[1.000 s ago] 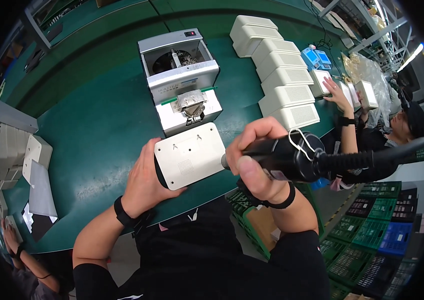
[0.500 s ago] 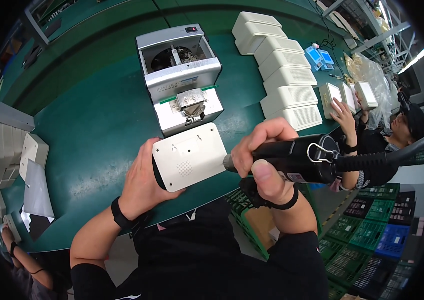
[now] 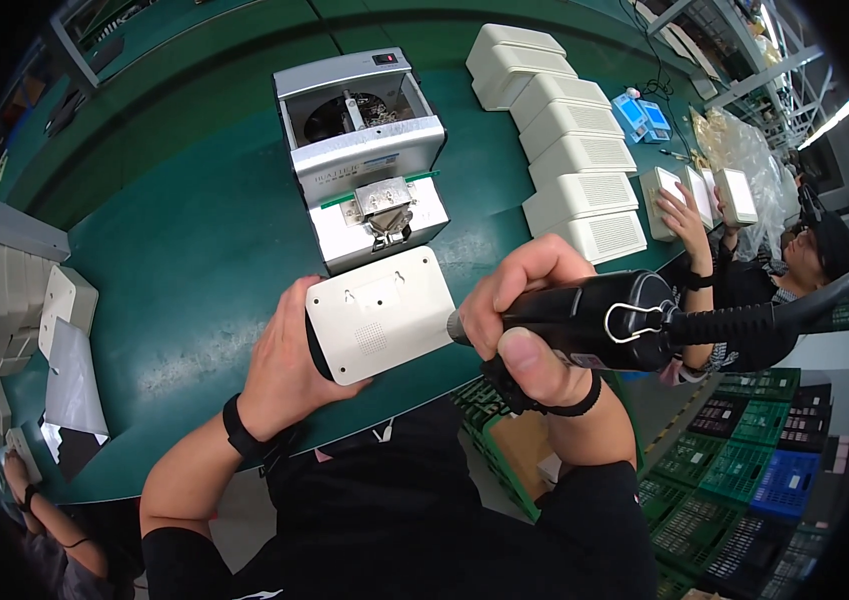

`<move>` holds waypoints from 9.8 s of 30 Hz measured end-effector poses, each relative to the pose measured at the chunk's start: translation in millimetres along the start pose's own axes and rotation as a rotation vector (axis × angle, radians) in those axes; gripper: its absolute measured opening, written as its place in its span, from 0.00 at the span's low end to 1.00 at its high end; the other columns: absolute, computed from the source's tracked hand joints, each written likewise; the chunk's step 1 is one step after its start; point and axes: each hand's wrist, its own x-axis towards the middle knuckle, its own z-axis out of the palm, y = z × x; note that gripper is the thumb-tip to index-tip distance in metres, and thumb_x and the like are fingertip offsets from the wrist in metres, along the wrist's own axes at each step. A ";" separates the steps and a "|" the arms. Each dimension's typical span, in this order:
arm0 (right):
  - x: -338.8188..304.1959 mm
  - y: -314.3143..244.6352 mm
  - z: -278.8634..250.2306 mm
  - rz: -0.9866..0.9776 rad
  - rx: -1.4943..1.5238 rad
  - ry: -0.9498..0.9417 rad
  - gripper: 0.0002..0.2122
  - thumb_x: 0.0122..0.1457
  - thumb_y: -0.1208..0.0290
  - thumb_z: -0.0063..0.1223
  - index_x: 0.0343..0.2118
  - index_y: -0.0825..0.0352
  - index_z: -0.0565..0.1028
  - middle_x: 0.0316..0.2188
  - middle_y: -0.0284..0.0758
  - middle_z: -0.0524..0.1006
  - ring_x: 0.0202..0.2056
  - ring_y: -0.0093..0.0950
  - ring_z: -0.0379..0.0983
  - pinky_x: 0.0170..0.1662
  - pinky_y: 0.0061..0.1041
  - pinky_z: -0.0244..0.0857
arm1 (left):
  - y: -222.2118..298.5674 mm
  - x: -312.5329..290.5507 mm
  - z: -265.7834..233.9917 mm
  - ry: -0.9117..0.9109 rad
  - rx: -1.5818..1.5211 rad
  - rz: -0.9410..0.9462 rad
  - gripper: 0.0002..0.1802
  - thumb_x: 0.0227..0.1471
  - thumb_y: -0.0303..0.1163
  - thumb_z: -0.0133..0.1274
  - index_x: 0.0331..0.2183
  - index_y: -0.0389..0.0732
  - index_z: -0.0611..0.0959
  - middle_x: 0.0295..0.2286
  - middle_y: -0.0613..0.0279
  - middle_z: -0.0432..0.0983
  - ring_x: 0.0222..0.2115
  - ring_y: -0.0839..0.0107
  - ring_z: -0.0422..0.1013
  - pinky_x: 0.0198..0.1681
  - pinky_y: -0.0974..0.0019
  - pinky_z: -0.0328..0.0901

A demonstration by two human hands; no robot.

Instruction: The person picks up a plastic housing, places it on the table, and drives screws into it with a power screwdriver. They set the housing aside, move a stack of housings, and repeat the process with another housing before placing a different housing over a base and driving screws into the assembly.

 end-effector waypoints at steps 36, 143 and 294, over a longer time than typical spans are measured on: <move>38.7 -78.6 -14.1 -0.195 0.123 0.129 0.17 0.63 0.54 0.48 0.38 0.67 0.64 0.17 0.30 0.67 0.13 0.22 0.63 0.20 0.24 0.61 | 21.4 -4.0 -45.1 -0.212 -0.120 -0.187 0.56 0.34 0.44 0.75 0.58 0.31 0.64 0.49 0.41 0.73 0.47 0.49 0.74 0.49 0.57 0.69; 149.2 38.4 -198.9 0.280 -2.063 -0.018 0.36 0.64 0.52 0.49 0.69 0.62 0.50 0.66 0.54 0.53 0.67 0.54 0.49 0.58 0.65 0.54 | 76.6 -30.6 -12.1 0.263 -0.992 -0.355 0.13 0.59 0.24 0.51 0.46 0.36 0.72 0.24 0.62 0.70 0.20 0.73 0.68 0.26 0.68 0.68; 79.2 46.2 -4.3 0.085 -0.099 0.522 0.12 0.66 0.63 0.54 0.44 0.65 0.68 0.28 0.31 0.71 0.25 0.23 0.70 0.29 0.26 0.67 | -189.1 -62.2 -194.8 0.684 -0.487 -0.074 0.45 0.47 0.34 0.63 0.63 0.33 0.63 0.59 0.51 0.64 0.61 0.63 0.61 0.65 0.60 0.54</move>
